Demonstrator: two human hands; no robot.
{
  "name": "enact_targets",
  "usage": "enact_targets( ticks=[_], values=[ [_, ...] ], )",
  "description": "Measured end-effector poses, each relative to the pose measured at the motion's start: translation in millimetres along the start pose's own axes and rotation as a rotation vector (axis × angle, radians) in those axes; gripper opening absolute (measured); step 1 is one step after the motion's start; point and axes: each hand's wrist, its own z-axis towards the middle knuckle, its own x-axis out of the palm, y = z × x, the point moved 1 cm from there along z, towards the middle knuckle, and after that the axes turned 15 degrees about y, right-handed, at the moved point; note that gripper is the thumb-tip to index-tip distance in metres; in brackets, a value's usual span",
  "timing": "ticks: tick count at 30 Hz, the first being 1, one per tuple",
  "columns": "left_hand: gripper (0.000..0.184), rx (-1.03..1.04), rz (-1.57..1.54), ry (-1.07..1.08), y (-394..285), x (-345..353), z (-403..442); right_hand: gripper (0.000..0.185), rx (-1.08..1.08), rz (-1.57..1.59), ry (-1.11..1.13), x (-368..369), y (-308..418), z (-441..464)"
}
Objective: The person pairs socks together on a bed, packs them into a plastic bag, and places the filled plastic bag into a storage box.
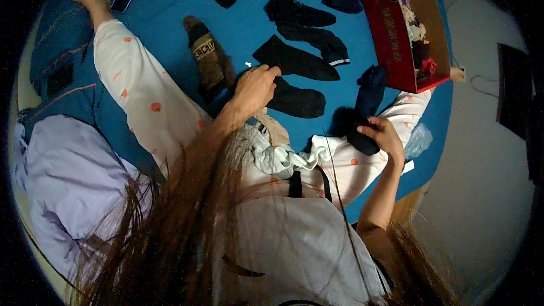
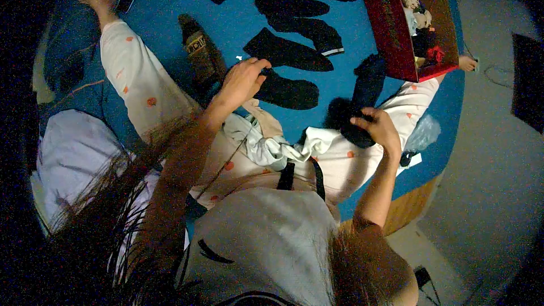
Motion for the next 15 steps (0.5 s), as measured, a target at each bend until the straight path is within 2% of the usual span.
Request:
enact_targets(
  ticks=[1,4,5,10,15],
  values=[
    [0.027,0.015,-0.016,-0.011,1.3,-0.4,0.1,0.027,0.128,-0.231,-0.029,-5.2,-4.8,6.7],
    [0.022,0.002,-0.059,-0.025,1.4,-2.4,1.6,0.03,0.026,-0.462,-0.311,-1.7,2.1,26.6],
    [0.02,-0.014,-0.073,-0.026,1.9,-2.9,1.9,0.035,0.063,-0.492,-0.305,-6.3,10.2,34.2],
    [0.01,0.0,-0.045,-0.157,8.4,-7.0,7.5,0.037,-0.21,-0.352,-0.44,-1.7,68.6,87.8],
    [0.009,0.027,-0.118,-0.279,20.8,-22.3,12.3,0.033,-0.185,-0.39,-0.699,-0.4,64.3,166.3]
  ],
)
